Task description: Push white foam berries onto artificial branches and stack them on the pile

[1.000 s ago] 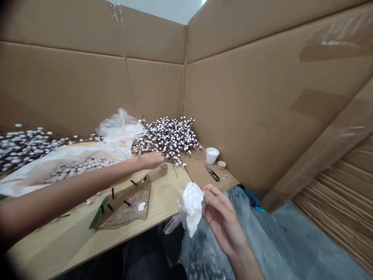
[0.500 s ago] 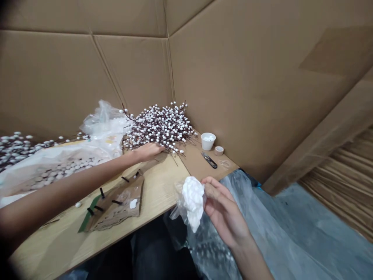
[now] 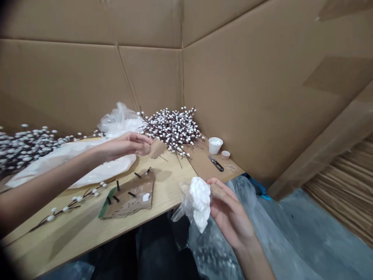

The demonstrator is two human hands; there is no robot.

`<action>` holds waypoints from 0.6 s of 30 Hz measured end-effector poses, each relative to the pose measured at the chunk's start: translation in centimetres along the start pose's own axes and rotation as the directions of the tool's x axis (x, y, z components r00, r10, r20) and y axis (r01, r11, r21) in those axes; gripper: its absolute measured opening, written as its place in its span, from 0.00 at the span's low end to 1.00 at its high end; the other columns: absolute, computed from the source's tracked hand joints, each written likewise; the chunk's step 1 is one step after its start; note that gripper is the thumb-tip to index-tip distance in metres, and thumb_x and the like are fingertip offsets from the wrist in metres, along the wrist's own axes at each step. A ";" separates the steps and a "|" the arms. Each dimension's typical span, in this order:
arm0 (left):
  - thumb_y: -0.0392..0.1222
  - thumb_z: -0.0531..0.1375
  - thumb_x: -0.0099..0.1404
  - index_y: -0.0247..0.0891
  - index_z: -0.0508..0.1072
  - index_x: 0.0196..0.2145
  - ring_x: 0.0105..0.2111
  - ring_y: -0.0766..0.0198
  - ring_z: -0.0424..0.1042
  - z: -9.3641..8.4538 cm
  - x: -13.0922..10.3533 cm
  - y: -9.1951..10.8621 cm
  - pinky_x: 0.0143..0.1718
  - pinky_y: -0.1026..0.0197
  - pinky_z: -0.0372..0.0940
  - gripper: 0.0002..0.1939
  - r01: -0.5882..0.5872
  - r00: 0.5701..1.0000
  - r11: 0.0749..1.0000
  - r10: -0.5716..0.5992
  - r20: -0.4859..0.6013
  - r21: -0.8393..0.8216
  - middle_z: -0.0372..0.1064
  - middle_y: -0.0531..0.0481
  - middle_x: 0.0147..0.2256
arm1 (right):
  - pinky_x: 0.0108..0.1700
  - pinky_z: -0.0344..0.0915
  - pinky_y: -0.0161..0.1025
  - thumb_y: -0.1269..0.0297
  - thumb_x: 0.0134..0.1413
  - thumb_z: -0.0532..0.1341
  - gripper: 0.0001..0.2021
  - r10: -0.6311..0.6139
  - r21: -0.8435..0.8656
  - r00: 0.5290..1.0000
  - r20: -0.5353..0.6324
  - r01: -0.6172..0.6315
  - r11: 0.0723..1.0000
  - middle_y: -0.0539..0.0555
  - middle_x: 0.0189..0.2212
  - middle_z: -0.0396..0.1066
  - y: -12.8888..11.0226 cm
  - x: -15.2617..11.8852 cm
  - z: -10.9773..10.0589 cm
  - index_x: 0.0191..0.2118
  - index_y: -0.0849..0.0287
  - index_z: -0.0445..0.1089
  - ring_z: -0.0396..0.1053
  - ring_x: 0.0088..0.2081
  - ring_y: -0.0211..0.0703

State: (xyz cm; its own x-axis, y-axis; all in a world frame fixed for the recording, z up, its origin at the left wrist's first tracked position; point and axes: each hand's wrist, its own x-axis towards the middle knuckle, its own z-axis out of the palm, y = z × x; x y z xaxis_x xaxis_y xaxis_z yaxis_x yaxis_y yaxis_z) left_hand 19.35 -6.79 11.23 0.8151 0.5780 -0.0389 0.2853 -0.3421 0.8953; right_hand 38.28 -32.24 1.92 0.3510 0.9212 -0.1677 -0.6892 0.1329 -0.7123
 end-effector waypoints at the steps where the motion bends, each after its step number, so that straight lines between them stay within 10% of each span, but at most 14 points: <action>1: 0.36 0.61 0.54 0.33 0.74 0.37 0.31 0.65 0.75 -0.1 -1.2 0.4 0.37 0.60 0.71 0.11 0.018 1.000 0.998 -0.018 -0.009 -0.061 0.76 0.46 0.31 | 0.29 0.69 0.28 0.65 0.37 0.72 0.10 -0.006 -0.003 1.000 -0.005 0.006 1.000 0.48 0.28 0.71 0.1 -0.1 0.2 0.31 0.57 0.76 0.68 0.27 0.34; 11: 0.34 0.64 0.53 0.37 0.74 0.39 0.33 0.64 0.75 -1.5 -13.8 0.0 0.36 0.59 0.70 0.14 0.089 0.975 0.963 -0.136 -0.175 -0.254 0.76 0.48 0.34 | 0.27 0.71 0.31 0.64 0.28 0.74 0.15 0.036 -0.047 0.999 0.021 -0.035 0.998 0.49 0.28 0.77 0.5 -0.7 3.8 0.31 0.53 0.78 0.72 0.26 0.39; 18: 0.36 0.66 0.51 0.39 0.77 0.38 0.32 0.65 0.71 -1.1 -21.5 -4.7 0.34 0.65 0.65 0.13 0.282 0.907 0.912 -0.354 -0.227 -0.297 0.75 0.52 0.34 | 0.32 0.76 0.36 0.66 0.27 0.72 0.19 0.063 0.040 0.990 -0.123 -0.059 0.997 0.51 0.40 0.79 1.9 0.5 4.1 0.35 0.52 0.78 0.77 0.36 0.47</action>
State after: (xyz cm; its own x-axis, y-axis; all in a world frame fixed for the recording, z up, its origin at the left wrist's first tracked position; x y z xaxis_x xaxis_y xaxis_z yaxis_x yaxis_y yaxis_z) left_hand -0.07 -16.83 8.34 0.5239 0.8137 -0.2520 0.3405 0.0711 0.9376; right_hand 34.51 -29.97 3.28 0.3823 0.8757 -0.2951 -0.7333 0.0931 -0.6735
